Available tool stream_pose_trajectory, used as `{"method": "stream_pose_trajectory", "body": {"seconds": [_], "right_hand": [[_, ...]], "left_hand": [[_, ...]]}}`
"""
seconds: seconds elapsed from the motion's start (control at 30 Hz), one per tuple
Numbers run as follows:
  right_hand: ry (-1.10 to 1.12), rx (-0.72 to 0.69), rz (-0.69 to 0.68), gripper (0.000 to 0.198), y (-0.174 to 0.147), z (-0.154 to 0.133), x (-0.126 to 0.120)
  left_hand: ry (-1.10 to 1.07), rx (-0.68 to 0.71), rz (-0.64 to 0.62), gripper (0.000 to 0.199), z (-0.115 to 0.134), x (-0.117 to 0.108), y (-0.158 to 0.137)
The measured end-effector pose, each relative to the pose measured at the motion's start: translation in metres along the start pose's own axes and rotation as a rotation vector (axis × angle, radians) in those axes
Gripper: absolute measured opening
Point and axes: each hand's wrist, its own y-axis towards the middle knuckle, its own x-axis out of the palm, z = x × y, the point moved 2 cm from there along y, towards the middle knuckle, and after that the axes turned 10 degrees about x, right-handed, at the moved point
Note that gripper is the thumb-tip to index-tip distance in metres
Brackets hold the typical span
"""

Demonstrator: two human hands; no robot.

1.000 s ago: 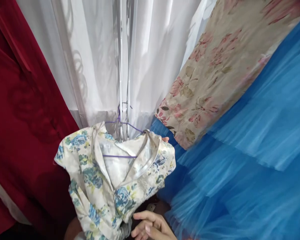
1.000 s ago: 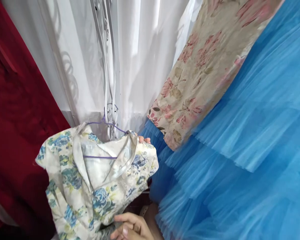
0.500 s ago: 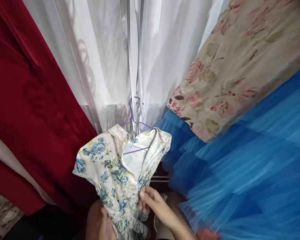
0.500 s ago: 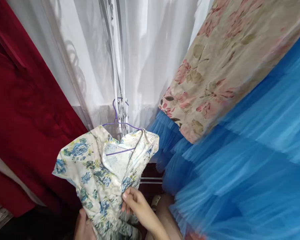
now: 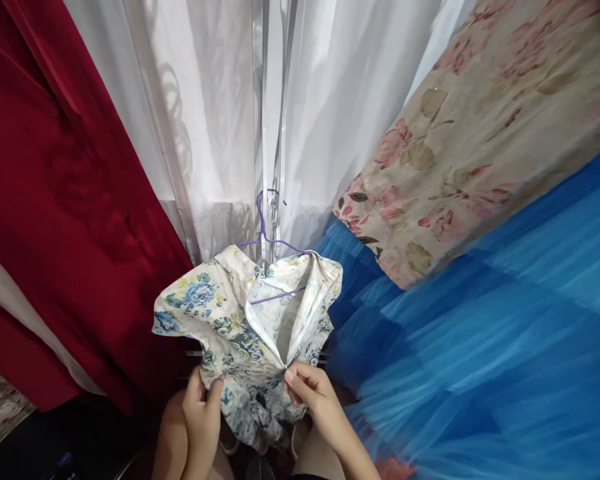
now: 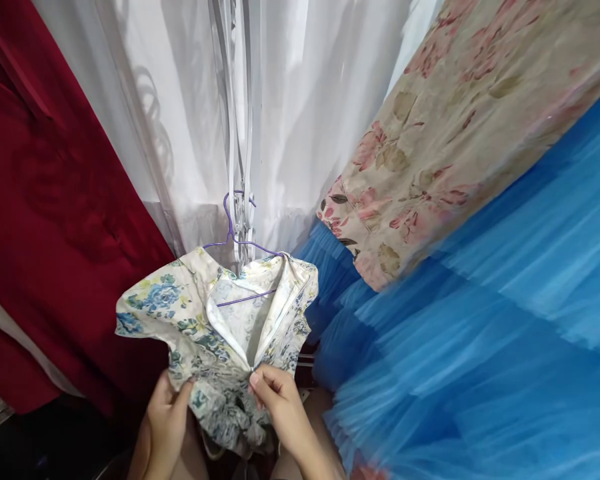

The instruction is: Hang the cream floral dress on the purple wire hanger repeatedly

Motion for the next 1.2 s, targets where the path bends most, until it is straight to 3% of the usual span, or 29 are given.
{"method": "stream_pose_trajectory", "body": {"seconds": [0.07,0.1,0.13,0.2,0.3,0.43,0.53,0.7,0.77,0.83,0.97,1.07,1.13,1.2], "right_hand": [[0.055,0.029,-0.028,0.046,0.0,0.008,0.007],[0.081,0.042,-0.051,0.046,0.001,0.011,0.013],[0.106,0.051,-0.076,0.045,0.002,0.013,0.019],[0.136,0.055,-0.114,0.044,0.004,0.013,0.029],[0.116,0.054,-0.144,0.041,0.006,0.006,0.039],[0.145,0.114,-0.127,0.037,0.016,-0.012,0.035],[0.274,0.138,-0.085,0.033,0.036,-0.048,0.027],[0.396,-0.099,-0.055,0.028,0.076,-0.141,0.022],[0.4,-0.149,-0.032,0.027,0.086,-0.165,0.027],[0.398,-0.185,0.009,0.027,0.09,-0.173,0.034],[0.352,-0.268,0.077,0.026,0.083,-0.159,0.039],[0.257,-0.306,0.09,0.027,0.07,-0.151,0.033],[0.181,-0.333,0.079,0.029,0.063,-0.151,0.028],[0.116,-0.368,0.077,0.029,0.059,-0.154,0.024]], "left_hand": [[0.009,0.147,0.258,0.042,0.0,-0.004,-0.003],[0.027,0.215,0.308,0.043,0.004,-0.003,-0.007],[0.057,0.277,0.273,0.041,0.009,0.001,-0.012],[0.086,0.342,0.039,0.034,0.022,0.016,-0.022],[0.035,0.305,-0.269,0.026,0.039,0.042,-0.032],[0.022,0.252,-0.357,0.012,0.054,0.06,-0.023],[0.06,0.329,-0.488,0.006,0.061,0.055,-0.007],[0.186,0.432,-0.705,0.015,0.073,0.024,0.011],[0.231,0.453,-0.752,0.013,0.076,0.014,0.011],[0.248,0.454,-0.763,0.011,0.077,0.009,0.009],[0.147,0.459,-0.769,0.013,0.084,0.011,0.02],[0.049,0.506,-0.535,0.019,0.112,0.013,0.058],[-0.007,0.547,-0.385,0.034,0.14,0.017,0.089],[-0.029,0.66,-0.387,0.036,0.17,0.026,0.114]]}}
